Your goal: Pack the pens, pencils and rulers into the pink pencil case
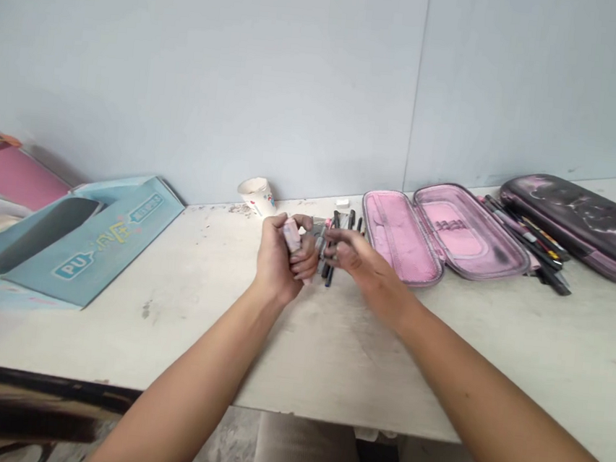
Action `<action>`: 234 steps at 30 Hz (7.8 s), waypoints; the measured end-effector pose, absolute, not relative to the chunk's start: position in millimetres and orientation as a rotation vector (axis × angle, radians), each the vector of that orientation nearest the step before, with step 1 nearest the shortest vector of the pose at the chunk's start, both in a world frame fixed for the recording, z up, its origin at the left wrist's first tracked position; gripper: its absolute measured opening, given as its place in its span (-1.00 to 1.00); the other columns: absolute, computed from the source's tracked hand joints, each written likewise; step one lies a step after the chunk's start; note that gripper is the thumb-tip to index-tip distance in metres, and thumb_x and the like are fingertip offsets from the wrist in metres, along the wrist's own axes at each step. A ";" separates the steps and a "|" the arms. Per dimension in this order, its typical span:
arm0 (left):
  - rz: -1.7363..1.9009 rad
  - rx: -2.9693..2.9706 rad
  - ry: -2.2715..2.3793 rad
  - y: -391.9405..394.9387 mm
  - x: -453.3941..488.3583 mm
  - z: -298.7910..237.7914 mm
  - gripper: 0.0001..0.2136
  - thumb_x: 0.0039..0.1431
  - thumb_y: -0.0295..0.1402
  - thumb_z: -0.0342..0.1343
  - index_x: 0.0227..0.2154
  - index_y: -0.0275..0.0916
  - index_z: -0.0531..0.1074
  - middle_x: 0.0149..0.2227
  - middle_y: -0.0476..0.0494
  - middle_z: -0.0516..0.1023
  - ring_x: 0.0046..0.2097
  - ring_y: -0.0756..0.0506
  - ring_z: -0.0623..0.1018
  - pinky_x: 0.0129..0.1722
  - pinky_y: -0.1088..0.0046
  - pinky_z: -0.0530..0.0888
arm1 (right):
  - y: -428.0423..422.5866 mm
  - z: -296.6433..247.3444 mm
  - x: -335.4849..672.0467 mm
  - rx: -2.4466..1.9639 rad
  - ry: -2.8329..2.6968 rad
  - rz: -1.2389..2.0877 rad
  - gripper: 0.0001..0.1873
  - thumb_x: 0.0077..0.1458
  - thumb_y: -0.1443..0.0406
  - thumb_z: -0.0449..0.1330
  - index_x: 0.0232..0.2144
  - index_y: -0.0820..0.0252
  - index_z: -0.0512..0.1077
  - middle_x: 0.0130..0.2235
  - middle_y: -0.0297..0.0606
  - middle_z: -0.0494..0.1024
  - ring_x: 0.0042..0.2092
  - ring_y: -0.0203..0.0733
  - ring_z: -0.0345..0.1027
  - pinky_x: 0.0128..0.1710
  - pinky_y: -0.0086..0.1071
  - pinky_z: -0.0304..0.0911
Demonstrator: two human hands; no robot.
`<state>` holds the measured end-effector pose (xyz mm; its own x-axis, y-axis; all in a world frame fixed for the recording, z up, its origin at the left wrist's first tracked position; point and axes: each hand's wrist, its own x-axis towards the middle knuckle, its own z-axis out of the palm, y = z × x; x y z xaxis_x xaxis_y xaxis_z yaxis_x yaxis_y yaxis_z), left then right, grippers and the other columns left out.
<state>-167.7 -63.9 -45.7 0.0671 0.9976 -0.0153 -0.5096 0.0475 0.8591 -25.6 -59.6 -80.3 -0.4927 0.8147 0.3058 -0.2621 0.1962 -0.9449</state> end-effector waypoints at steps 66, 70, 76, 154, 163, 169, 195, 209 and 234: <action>1.111 1.530 0.948 -55.1 -99.8 -44.7 -0.67 0.18 -0.16 -0.04 -0.07 -0.21 0.29 -0.18 -0.14 0.46 -0.10 -0.08 0.45 -0.04 0.31 0.36 | -43.3 -55.4 24.7 -0.922 -1.374 1.056 -0.81 0.11 0.19 0.01 -0.28 0.16 0.31 -0.45 -0.34 0.49 -0.49 -0.32 0.36 -0.50 -0.43 0.24; 0.827 2.135 1.129 -44.6 -58.8 -52.4 -0.56 0.16 -0.24 -0.02 0.08 -0.28 0.18 0.10 -0.28 0.30 0.14 -0.17 0.28 0.15 0.22 0.18 | -36.8 -57.0 87.2 -1.278 -1.535 0.212 -0.66 0.16 0.21 -0.07 -0.15 0.18 0.41 -0.30 -0.21 0.56 -0.26 -0.19 0.42 -0.27 -0.36 0.21; 0.367 2.693 1.315 -35.6 -16.5 -66.3 -0.53 0.14 -0.20 -0.05 0.06 -0.37 0.22 0.06 -0.39 0.31 0.11 -0.25 0.28 0.09 0.14 0.24 | -22.1 -75.6 134.2 -1.657 -1.706 -0.354 -0.57 0.20 0.26 -0.15 -0.04 0.23 0.41 -0.29 -0.07 0.56 -0.21 -0.06 0.35 -0.24 -0.28 0.07; 0.583 2.398 2.437 -3.2 -149.9 -64.4 -0.68 0.17 -0.24 -0.13 -0.17 -0.37 0.35 -0.16 -0.37 0.38 -0.06 -0.28 0.37 -0.12 0.19 0.32 | 9.2 -92.9 80.6 -1.794 -1.652 -0.325 -0.67 0.03 0.26 0.05 -0.21 0.40 0.41 -0.11 0.16 0.34 0.01 0.14 0.07 0.02 0.05 -0.13; 0.601 2.147 2.328 -18.2 -194.7 -77.6 -0.73 0.20 -0.28 -0.15 -0.31 -0.38 0.37 -0.24 -0.36 0.38 -0.11 -0.24 0.37 -0.12 0.23 0.30 | -2.5 -90.0 66.2 -1.534 -1.695 -0.227 -0.70 0.08 0.24 -0.01 -0.29 0.32 0.43 -0.20 0.07 0.38 -0.03 0.14 0.14 -0.07 -0.02 0.07; 1.028 1.434 1.234 -46.2 -166.3 -67.1 -0.85 0.21 -0.28 -0.13 -0.33 -0.24 0.23 -0.50 0.02 0.27 -0.53 0.07 0.26 -0.52 0.57 0.23 | -22.3 -78.2 31.5 -0.995 -1.644 0.479 -0.59 0.12 0.12 0.01 -0.03 0.18 0.24 -0.15 -0.11 0.45 -0.10 -0.10 0.33 -0.10 -0.17 0.26; 1.536 0.832 0.611 -56.3 -153.5 -43.5 -0.92 0.22 -0.52 -0.11 -0.35 -0.25 0.24 -0.18 -0.14 0.50 -0.08 -0.02 0.51 0.02 0.33 0.36 | -49.6 -60.8 10.7 -0.998 -1.531 1.397 -0.73 0.04 0.12 0.07 -0.38 0.21 0.38 -0.52 -0.34 0.43 -0.66 -0.43 0.10 -0.74 -0.52 -0.10; 1.473 1.034 0.989 -50.2 -154.9 -61.9 -0.84 0.02 -0.34 0.18 -0.41 -0.28 0.32 -0.51 0.02 0.45 -0.48 0.08 0.47 -0.39 0.54 0.46 | -37.6 -67.1 25.7 -0.967 -1.709 0.563 -0.73 0.04 0.12 0.10 -0.23 0.11 0.32 -0.29 -0.26 0.44 -0.33 -0.22 0.29 -0.33 -0.32 0.21; 1.567 0.864 1.050 -42.8 -164.6 -61.0 -0.79 0.06 -0.27 0.15 -0.46 -0.25 0.23 -0.52 0.05 0.42 -0.51 0.09 0.47 -0.37 0.51 0.48 | -45.4 -73.4 24.5 -1.104 -1.768 0.308 -0.82 0.06 0.15 0.10 -0.36 0.13 0.32 -0.44 -0.32 0.41 -0.44 -0.27 0.24 -0.46 -0.39 0.11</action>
<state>-164.6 -42.8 -61.0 -0.2256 0.9739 0.0236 -0.3488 -0.1034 0.9315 24.5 -45.4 -73.4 -0.0960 0.7902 0.6052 0.5386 0.5526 -0.6360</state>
